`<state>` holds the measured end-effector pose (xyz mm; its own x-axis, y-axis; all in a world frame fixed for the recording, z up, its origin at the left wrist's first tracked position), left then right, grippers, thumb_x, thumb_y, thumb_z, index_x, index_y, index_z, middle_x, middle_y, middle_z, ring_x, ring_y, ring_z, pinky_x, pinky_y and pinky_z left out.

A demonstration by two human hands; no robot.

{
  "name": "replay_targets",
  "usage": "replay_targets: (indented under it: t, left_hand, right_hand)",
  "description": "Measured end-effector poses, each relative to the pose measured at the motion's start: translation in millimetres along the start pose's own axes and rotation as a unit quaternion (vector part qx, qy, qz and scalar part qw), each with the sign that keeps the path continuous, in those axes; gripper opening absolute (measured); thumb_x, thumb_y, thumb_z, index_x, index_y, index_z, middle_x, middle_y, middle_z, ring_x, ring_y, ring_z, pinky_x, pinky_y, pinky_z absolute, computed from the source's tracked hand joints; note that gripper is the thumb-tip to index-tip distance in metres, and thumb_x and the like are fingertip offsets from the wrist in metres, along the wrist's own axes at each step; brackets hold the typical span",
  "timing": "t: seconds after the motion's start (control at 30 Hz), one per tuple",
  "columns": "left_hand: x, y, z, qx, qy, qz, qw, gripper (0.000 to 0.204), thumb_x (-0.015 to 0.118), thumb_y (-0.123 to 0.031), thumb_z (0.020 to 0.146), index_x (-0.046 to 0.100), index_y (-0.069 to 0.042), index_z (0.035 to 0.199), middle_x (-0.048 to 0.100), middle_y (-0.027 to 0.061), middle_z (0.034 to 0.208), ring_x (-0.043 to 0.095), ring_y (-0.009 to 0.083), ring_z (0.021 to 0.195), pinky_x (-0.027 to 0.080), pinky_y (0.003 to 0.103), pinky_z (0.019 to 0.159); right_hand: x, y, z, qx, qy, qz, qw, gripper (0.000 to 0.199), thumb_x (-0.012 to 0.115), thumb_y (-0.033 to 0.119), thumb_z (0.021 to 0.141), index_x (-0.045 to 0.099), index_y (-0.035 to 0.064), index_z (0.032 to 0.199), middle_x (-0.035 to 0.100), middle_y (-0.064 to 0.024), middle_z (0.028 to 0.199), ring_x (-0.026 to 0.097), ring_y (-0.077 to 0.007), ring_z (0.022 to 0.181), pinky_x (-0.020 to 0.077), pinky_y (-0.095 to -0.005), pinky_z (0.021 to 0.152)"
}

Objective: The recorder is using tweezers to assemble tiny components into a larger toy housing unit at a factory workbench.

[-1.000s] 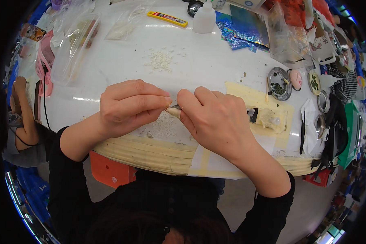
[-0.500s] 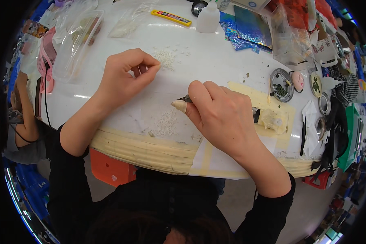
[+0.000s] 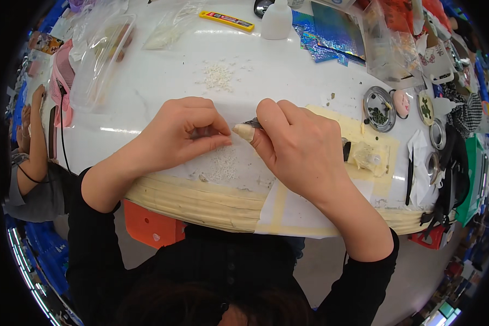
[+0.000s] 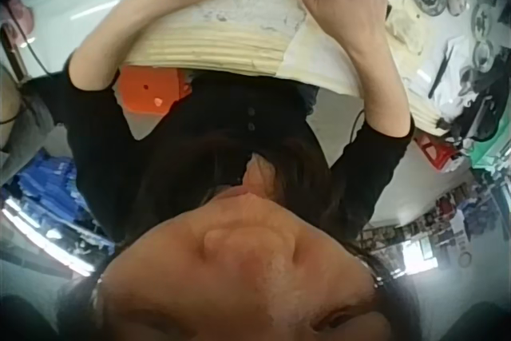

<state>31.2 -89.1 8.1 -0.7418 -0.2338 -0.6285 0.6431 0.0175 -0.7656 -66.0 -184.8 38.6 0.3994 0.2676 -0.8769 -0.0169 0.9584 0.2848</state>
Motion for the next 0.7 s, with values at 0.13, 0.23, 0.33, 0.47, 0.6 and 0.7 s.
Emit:
replay_targets:
  t: [0.13, 0.23, 0.33, 0.47, 0.6, 0.7]
  left_hand:
    - [6.0, -0.7, -1.8, 0.024, -0.018, 0.033, 0.999, 0.007, 0.072, -0.003, 0.08, 0.066, -0.002, 0.084, 0.06, 0.0057, 0.076, 0.058, 0.0187, 0.069, 0.048, 0.029, 0.057]
    - [3.5, 1.2, 0.3, 0.019, -0.037, 0.045, 0.998, 0.008, 0.072, -0.003, 0.08, 0.066, -0.002, 0.085, 0.059, 0.0057, 0.077, 0.059, 0.0192, 0.07, 0.048, 0.029, 0.058]
    - [0.9, 3.5, 1.0, -0.002, -0.057, 0.023, 0.998, 0.01, 0.073, -0.004, 0.079, 0.066, -0.003, 0.086, 0.059, 0.0055, 0.079, 0.059, 0.0196, 0.071, 0.048, 0.029, 0.059]
    - [1.8, -0.2, 1.3, 0.041, -0.07, 0.034, 0.996, 0.011, 0.073, -0.004, 0.079, 0.066, -0.003, 0.087, 0.059, 0.0052, 0.081, 0.059, 0.0202, 0.072, 0.048, 0.03, 0.061]
    - [8.4, -3.8, 4.2, 0.067, -0.063, 0.079, 0.993, 0.011, 0.074, -0.005, 0.078, 0.065, -0.003, 0.085, 0.057, 0.0054, 0.081, 0.059, 0.0213, 0.073, 0.048, 0.031, 0.062]
    - [9.4, -7.9, 5.2, 0.08, -0.062, 0.109, 0.989, 0.013, 0.073, -0.005, 0.077, 0.063, -0.003, 0.085, 0.057, 0.0057, 0.083, 0.059, 0.0219, 0.074, 0.048, 0.031, 0.062]
  right_hand:
    - [2.1, 0.5, 0.0, 0.003, 0.013, -0.001, 1.0, 0.022, 0.071, 0.019, 0.079, 0.051, 0.01, 0.079, 0.051, -0.0021, 0.062, 0.054, -0.0193, 0.05, 0.04, -0.0315, 0.043]
    - [2.5, 0.6, -0.4, 0.004, 0.014, -0.004, 1.0, 0.022, 0.071, 0.019, 0.079, 0.051, 0.0099, 0.079, 0.051, -0.0022, 0.063, 0.055, -0.0194, 0.051, 0.0401, -0.0314, 0.043]
    - [0.9, 0.4, -0.5, 0.003, 0.007, -0.008, 1.0, 0.023, 0.07, 0.021, 0.081, 0.051, 0.0097, 0.08, 0.051, -0.0021, 0.062, 0.055, -0.0195, 0.051, 0.0399, -0.0316, 0.043]
    - [-1.9, -1.3, 1.9, 0.039, 0.006, 0.036, 0.999, 0.029, 0.068, 0.024, 0.088, 0.049, 0.0049, 0.076, 0.05, -0.0068, 0.062, 0.048, -0.0221, 0.05, 0.0373, -0.0324, 0.046]
    - [-2.7, -1.6, 3.1, 0.037, 0.003, 0.037, 0.999, 0.026, 0.069, 0.023, 0.087, 0.05, 0.0072, 0.079, 0.054, -0.0039, 0.063, 0.053, -0.021, 0.052, 0.0392, -0.0323, 0.045]
    - [-2.2, 0.3, 3.0, 0.034, 0.009, 0.028, 0.999, 0.024, 0.069, 0.022, 0.085, 0.05, 0.0084, 0.08, 0.056, -0.0022, 0.064, 0.057, -0.0203, 0.053, 0.0406, -0.0322, 0.044]
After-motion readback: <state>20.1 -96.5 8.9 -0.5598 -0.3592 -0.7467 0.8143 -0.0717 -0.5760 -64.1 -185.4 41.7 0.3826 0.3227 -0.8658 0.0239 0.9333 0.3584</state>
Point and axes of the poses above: each hand's wrist, its own z-axis towards the middle knuckle, its own x-axis out of the palm, y = z × x, the point moved 8 cm from there along z, towards the middle knuckle
